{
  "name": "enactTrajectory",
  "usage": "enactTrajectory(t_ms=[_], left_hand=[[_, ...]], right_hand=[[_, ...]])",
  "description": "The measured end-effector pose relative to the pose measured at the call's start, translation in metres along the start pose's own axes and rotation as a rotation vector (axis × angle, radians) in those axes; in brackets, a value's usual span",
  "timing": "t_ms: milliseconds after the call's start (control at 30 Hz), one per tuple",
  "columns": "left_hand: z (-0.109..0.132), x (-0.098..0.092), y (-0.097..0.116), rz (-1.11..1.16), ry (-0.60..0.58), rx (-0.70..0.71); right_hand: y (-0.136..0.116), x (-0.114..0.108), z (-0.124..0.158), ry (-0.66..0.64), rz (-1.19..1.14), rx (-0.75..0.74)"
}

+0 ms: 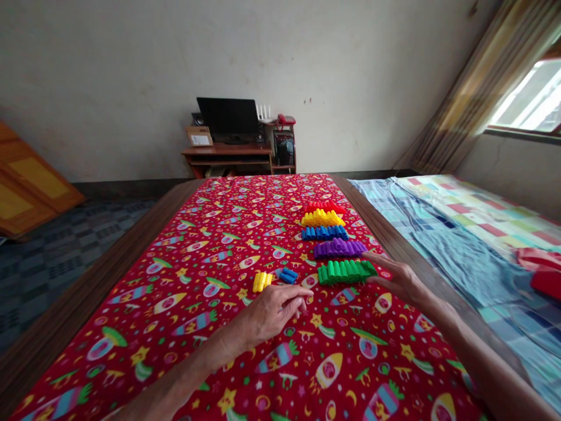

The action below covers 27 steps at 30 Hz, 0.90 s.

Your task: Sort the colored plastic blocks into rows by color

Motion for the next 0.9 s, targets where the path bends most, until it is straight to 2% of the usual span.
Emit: enactTrajectory(t_ms=[133,200,267,333,400,500,600,700,800,900], left_hand=[[0.0,-0.026,-0.001,-0.186,0.016,0.04],[0.002,-0.045,-0.012,-0.316,0.048,0.029],[0.007,-0.061,-0.03,-0.438,0.055,-0.022],[0.014,-0.069,-0.053,-0.529,0.019,-0.12],[0.02,-0.069,-0.072,-0.593,-0.049,-0.222],[0.025,-0.064,-0.086,-0.637,-0.109,-0.289],[0.024,-0.064,-0.086,-0.644,-0.071,-0.262],[0.024,-0.066,-0.087,-0.642,-0.021,-0.228],[0.023,-0.069,-0.09,-0.643,0.019,-0.216],[0.021,-0.069,-0.091,-0.636,0.031,-0.215]], right_hand=[[-0.002,-0.018,-0.002,0.14,0.046,0.099],[-0.014,-0.028,-0.005,0.218,0.055,0.137],[-0.038,-0.029,-0.011,0.236,0.038,0.126],[-0.073,-0.016,-0.019,0.159,-0.017,0.023],[-0.114,0.007,-0.027,0.041,-0.073,-0.156],[-0.159,0.045,-0.039,-0.061,-0.031,-0.366],[-0.171,0.085,-0.059,-0.136,0.16,-0.369],[-0.174,0.113,-0.077,-0.204,0.286,-0.381],[-0.178,0.127,-0.083,-0.234,0.318,-0.434],[-0.174,0.129,-0.082,-0.214,0.333,-0.428]])
Point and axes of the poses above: each hand's wrist, its own z-axis away from the middle knuckle, its own x-axis out of the palm, y = z × x, the point moved 8 cm from there along -z, towards the middle knuckle, and after that the axes turned 11 degrees about z, right-handed, at the moved point
